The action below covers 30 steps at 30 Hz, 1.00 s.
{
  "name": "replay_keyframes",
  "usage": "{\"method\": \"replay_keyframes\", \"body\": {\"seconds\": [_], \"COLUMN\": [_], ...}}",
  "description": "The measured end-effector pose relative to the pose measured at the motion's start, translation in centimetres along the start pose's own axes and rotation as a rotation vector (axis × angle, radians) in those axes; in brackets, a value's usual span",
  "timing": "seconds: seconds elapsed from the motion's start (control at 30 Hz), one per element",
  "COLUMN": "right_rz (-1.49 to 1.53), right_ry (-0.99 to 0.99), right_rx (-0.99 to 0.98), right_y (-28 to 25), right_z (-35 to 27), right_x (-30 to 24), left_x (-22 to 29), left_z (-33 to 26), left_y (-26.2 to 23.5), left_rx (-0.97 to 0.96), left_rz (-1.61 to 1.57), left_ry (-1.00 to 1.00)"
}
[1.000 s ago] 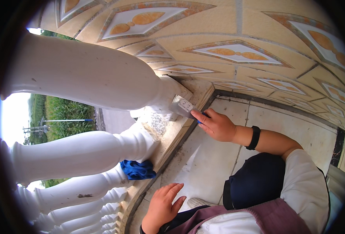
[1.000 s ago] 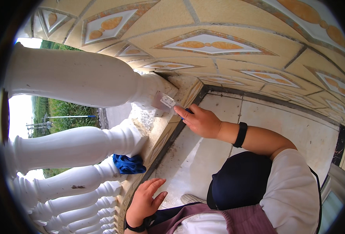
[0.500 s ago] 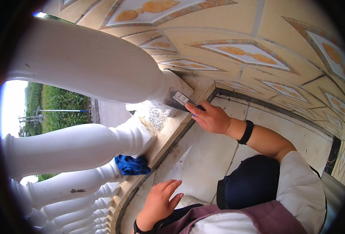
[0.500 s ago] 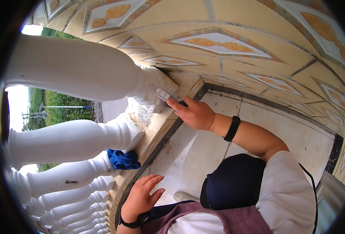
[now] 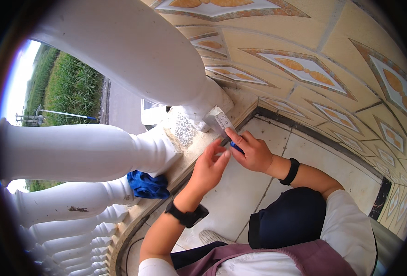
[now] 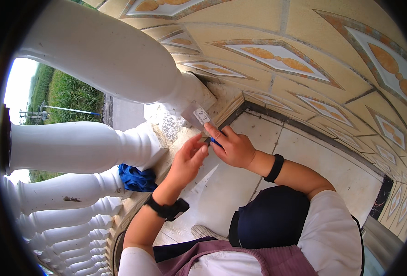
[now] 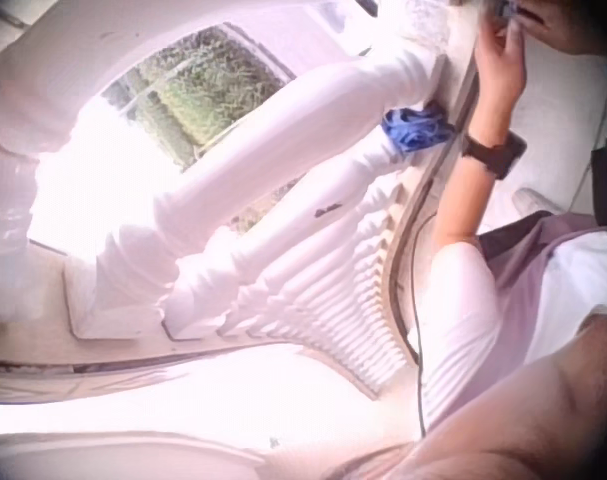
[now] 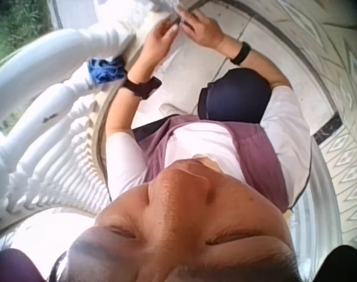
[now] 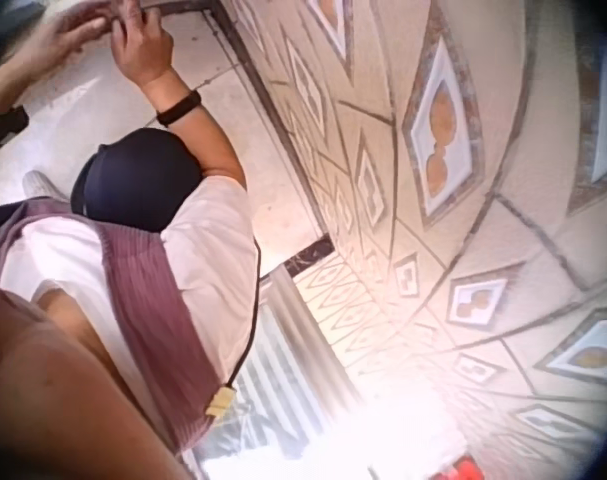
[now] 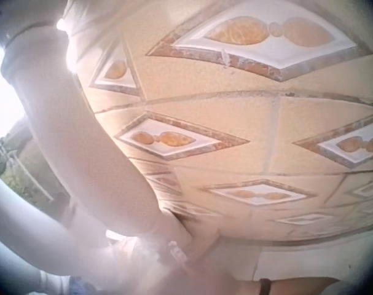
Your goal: The person wipes the white balcony balusters with a blue cloth and uses a scraper tool to remove debris from the base of the railing.
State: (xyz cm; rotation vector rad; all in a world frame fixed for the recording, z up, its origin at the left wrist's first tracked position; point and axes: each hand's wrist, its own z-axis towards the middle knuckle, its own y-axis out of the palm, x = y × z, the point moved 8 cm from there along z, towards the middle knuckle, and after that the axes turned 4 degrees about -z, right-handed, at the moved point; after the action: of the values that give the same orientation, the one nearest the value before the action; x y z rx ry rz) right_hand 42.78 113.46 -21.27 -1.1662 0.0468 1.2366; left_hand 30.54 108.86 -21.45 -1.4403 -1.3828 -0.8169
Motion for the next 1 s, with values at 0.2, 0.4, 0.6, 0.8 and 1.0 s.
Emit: {"method": "replay_keyframes", "body": {"seconds": [0.2,0.4,0.6,0.8,1.0], "right_rz": [-0.054,-0.062,0.108,0.287,0.343], "right_ry": [0.004,-0.013,-0.010,0.019,-0.027], "right_rx": [-0.023,-0.002,0.041,0.044,0.002], "right_y": [0.2,0.0,0.0,0.3,0.0], "right_z": [0.1,0.4,0.9,0.4,1.3], "right_x": [0.5,0.3,0.7,1.0,1.2], "left_x": [-3.7,-3.5,-2.0,-2.2,-0.8], "left_z": [4.6,4.9,5.0,5.2,5.3], "left_y": [3.1,3.6,3.0,2.6,2.6], "left_rx": [0.167,0.009,-0.013,0.094,0.170], "left_rz": [-0.732,-0.855,-0.808,-0.625,-0.608], "left_ry": [-0.120,-0.081,-0.023,-0.011,-0.005]}}
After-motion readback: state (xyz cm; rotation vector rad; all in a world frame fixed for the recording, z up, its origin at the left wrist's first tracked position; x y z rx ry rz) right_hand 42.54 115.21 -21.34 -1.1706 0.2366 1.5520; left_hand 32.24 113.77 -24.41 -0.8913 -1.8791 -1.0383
